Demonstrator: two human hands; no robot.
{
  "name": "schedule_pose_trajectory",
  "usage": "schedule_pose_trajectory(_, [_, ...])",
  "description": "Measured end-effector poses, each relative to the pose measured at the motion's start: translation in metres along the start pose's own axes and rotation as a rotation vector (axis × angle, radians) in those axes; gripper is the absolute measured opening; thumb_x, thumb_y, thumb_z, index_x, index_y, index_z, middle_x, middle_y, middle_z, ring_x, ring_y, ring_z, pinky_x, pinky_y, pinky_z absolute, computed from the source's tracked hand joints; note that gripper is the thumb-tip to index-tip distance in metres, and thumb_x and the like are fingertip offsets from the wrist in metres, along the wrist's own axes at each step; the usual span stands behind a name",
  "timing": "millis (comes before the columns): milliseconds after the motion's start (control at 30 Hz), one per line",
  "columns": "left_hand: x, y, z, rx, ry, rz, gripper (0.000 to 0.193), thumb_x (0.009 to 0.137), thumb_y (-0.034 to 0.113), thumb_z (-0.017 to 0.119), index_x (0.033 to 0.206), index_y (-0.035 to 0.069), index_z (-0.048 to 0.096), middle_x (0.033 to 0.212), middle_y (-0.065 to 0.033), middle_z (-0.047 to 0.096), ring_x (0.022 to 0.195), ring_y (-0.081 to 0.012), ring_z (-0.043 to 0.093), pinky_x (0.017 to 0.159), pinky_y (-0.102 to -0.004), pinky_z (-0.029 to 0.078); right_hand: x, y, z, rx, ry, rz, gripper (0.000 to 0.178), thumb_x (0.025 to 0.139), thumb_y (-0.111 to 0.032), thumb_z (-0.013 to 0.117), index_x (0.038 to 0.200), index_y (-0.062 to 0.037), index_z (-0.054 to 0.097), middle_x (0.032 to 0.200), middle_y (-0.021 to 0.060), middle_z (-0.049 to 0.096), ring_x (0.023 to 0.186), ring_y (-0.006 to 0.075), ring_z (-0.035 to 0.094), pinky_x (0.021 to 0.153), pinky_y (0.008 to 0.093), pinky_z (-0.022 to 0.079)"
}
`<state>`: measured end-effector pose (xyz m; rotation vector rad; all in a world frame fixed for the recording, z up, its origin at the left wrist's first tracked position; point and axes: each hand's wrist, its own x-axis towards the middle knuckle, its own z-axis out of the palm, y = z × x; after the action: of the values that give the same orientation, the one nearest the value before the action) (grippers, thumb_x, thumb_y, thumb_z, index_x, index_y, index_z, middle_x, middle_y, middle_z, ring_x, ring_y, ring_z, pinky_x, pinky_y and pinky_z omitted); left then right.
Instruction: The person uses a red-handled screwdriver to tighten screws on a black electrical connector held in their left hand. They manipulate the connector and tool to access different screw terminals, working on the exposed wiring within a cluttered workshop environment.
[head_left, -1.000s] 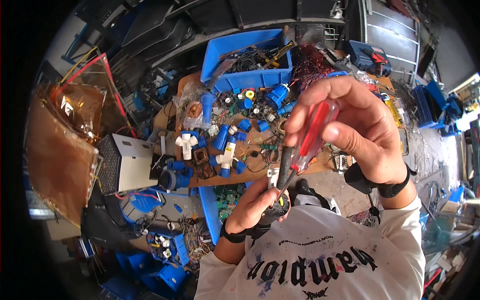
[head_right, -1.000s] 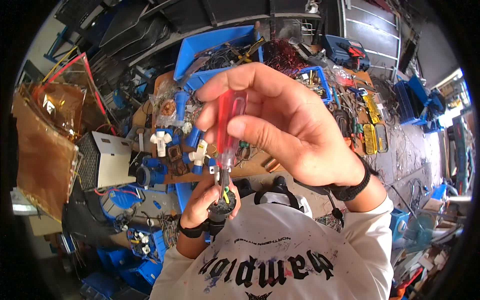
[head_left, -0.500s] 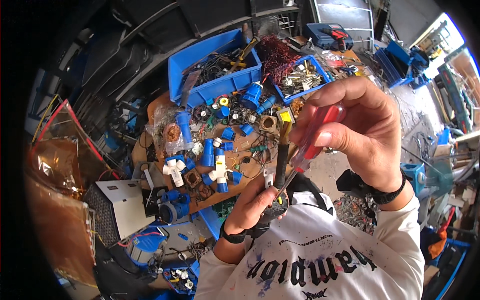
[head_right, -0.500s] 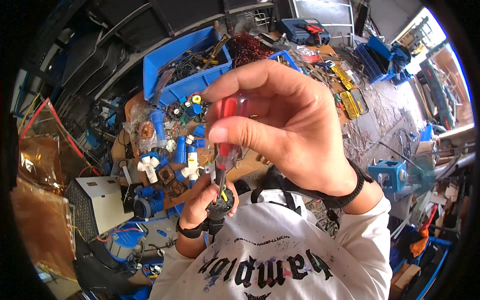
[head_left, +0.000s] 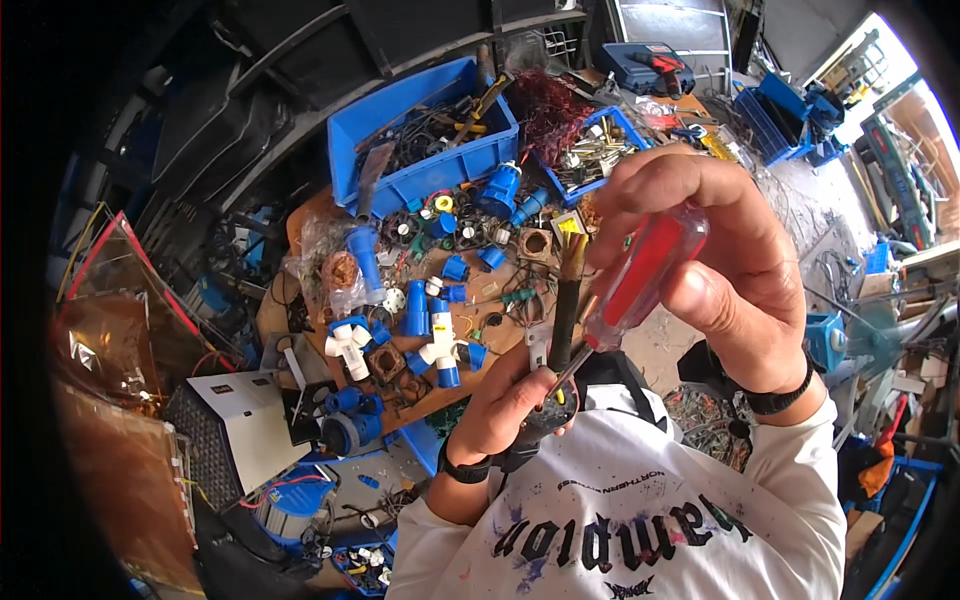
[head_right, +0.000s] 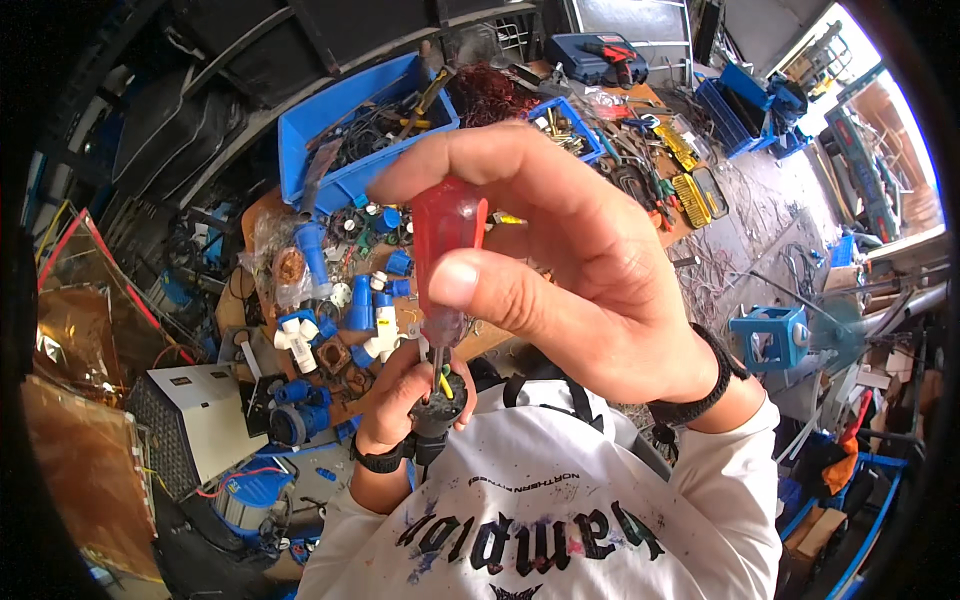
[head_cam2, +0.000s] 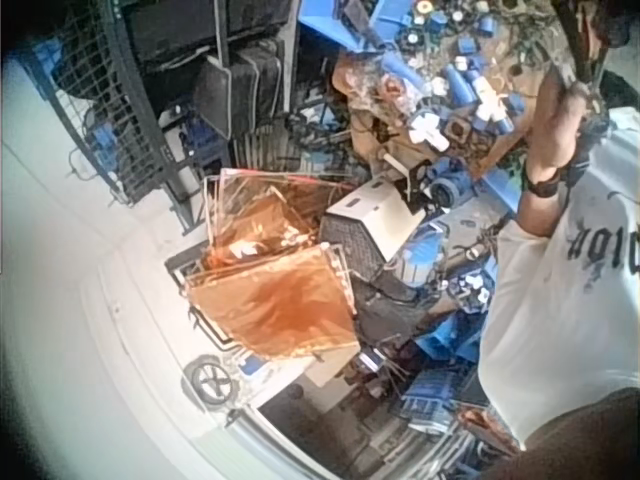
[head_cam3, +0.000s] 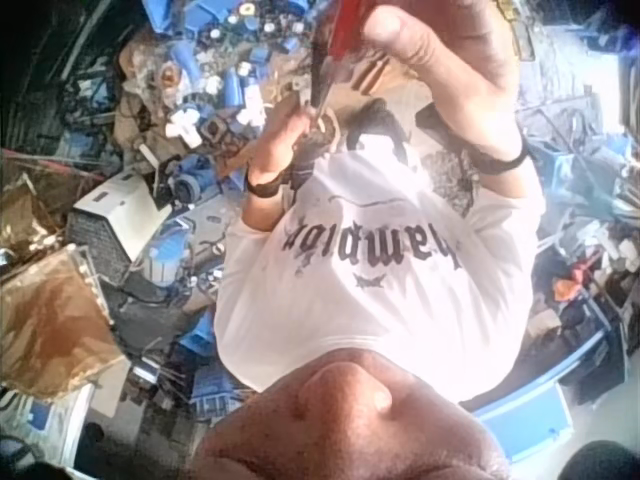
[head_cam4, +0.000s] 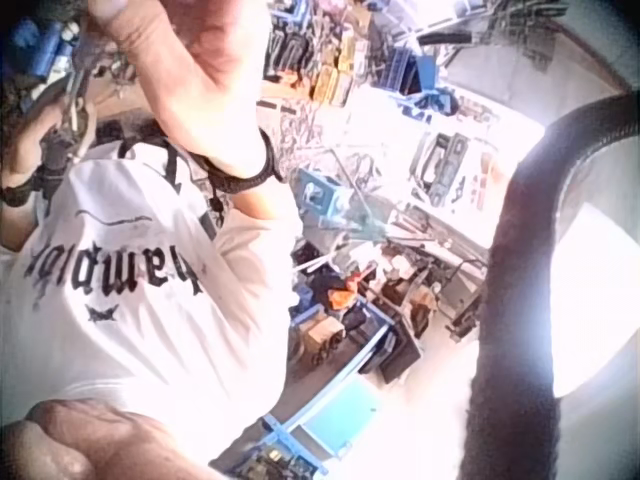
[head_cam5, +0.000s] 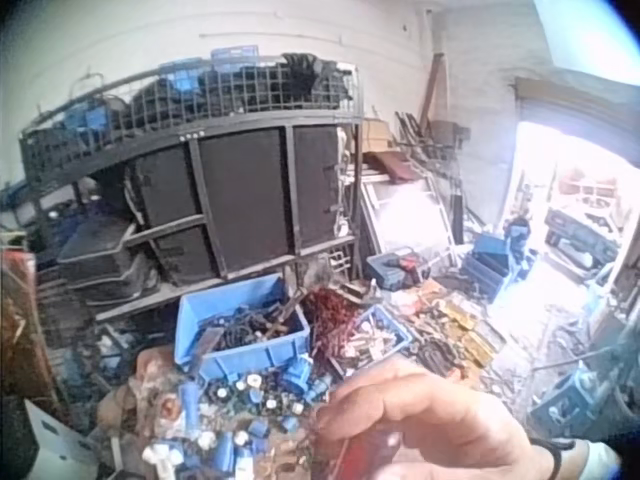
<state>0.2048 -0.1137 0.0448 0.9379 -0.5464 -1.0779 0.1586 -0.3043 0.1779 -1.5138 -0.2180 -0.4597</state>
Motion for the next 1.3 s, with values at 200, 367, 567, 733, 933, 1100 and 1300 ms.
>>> schedule_pose_trajectory(200, [-0.006, -0.005, -0.002, 0.05, 0.06, 0.043, 0.041, 0.094, 0.042, 0.047, 0.101, 0.001, 0.051, 0.073, -0.0167, 0.06, 0.059, -0.0184, 0.057, 0.054, -0.0296, 0.047, 0.003, -0.015, 0.007, -0.109, 0.049, 0.027, 0.04, 0.074, -0.012, 0.079, 0.105, 0.0031, 0.057, 0.091, 0.011, 0.062, 0.081, 0.0186, 0.062, 0.076, 0.0311, 0.05])
schedule_pose_trajectory(367, [-0.013, 0.005, 0.004, 0.043, 0.059, 0.038, 0.042, 0.094, 0.043, 0.048, 0.103, 0.002, 0.05, 0.073, -0.0169, 0.06, 0.059, -0.0187, 0.057, 0.055, -0.0296, 0.047, 0.011, -0.011, -0.001, 0.054, -0.07, 0.046, 0.031, 0.081, -0.005, 0.07, 0.108, 0.0036, 0.056, 0.095, 0.0167, 0.063, 0.085, 0.024, 0.066, 0.073, 0.0356, 0.055])
schedule_pose_trajectory(567, [-0.018, -0.003, 0.007, 0.014, 0.034, -0.004, 0.037, 0.096, 0.038, 0.045, 0.105, 0.003, 0.048, 0.073, -0.0183, 0.059, 0.059, -0.0192, 0.057, 0.055, -0.0292, 0.047, 0.008, 0.002, -0.012, 0.155, -0.258, -0.094, 0.018, 0.087, -0.006, 0.063, 0.1, 0.0007, 0.052, 0.094, 0.0209, 0.061, 0.085, 0.0302, 0.065, 0.075, 0.039, 0.055])
schedule_pose_trajectory(733, [-0.023, 0.003, 0.005, 0.036, 0.067, 0.079, 0.037, 0.096, 0.038, 0.045, 0.104, 0.002, 0.048, 0.073, -0.0181, 0.06, 0.059, -0.0198, 0.057, 0.054, -0.0297, 0.047, 0.005, -0.001, -0.001, 0.111, -0.182, 0.0, 0.028, 0.09, -0.011, 0.06, 0.112, -0.0006, 0.045, 0.101, 0.0202, 0.059, 0.091, 0.0284, 0.065, 0.078, 0.0398, 0.055])
schedule_pose_trajectory(933, [-0.027, 0.004, 0.008, 0.086, 0.094, 0.079, 0.042, 0.095, 0.043, 0.047, 0.102, 0.002, 0.05, 0.074, -0.0163, 0.06, 0.06, -0.0179, 0.058, 0.055, -0.0294, 0.047, -0.002, -0.004, 0.005, -0.183, -0.014, -0.169, 0.026, 0.084, -0.012, 0.069, 0.103, -0.0002, 0.056, 0.094, 0.0123, 0.059, 0.08, 0.0213, 0.064, 0.071, 0.031, 0.055])
schedule_pose_trajectory(1100, [-0.033, 0.002, 0.006, 0.125, 0.098, 0.072, 0.041, 0.095, 0.043, 0.048, 0.1, 0.002, 0.05, 0.073, -0.0158, 0.061, 0.059, -0.0177, 0.058, 0.054, -0.0292, 0.047, -0.009, -0.004, 0.007, 0.002, 0.066, -0.033, 0.025, 0.08, -0.011, 0.073, 0.097, -0.0006, 0.057, 0.089, 0.0112, 0.059, 0.077, 0.0218, 0.065, 0.068, 0.0328, 0.056])
schedule_pose_trajectory(1300, [-0.039, 0.0, 0.004, -0.032, 0.012, 0.058, 0.027, 0.098, 0.023, 0.044, 0.111, -0.001, 0.045, 0.074, -0.0091, 0.058, 0.061, -0.0148, 0.058, 0.056, -0.0279, 0.047, -0.002, -0.007, 0.007, 0.21, -0.22, -0.141, 0.017, 0.085, -0.008, 0.067, 0.094, -0.0026, 0.054, 0.091, 0.0193, 0.061, 0.082, 0.0326, 0.068, 0.068, 0.041, 0.059])
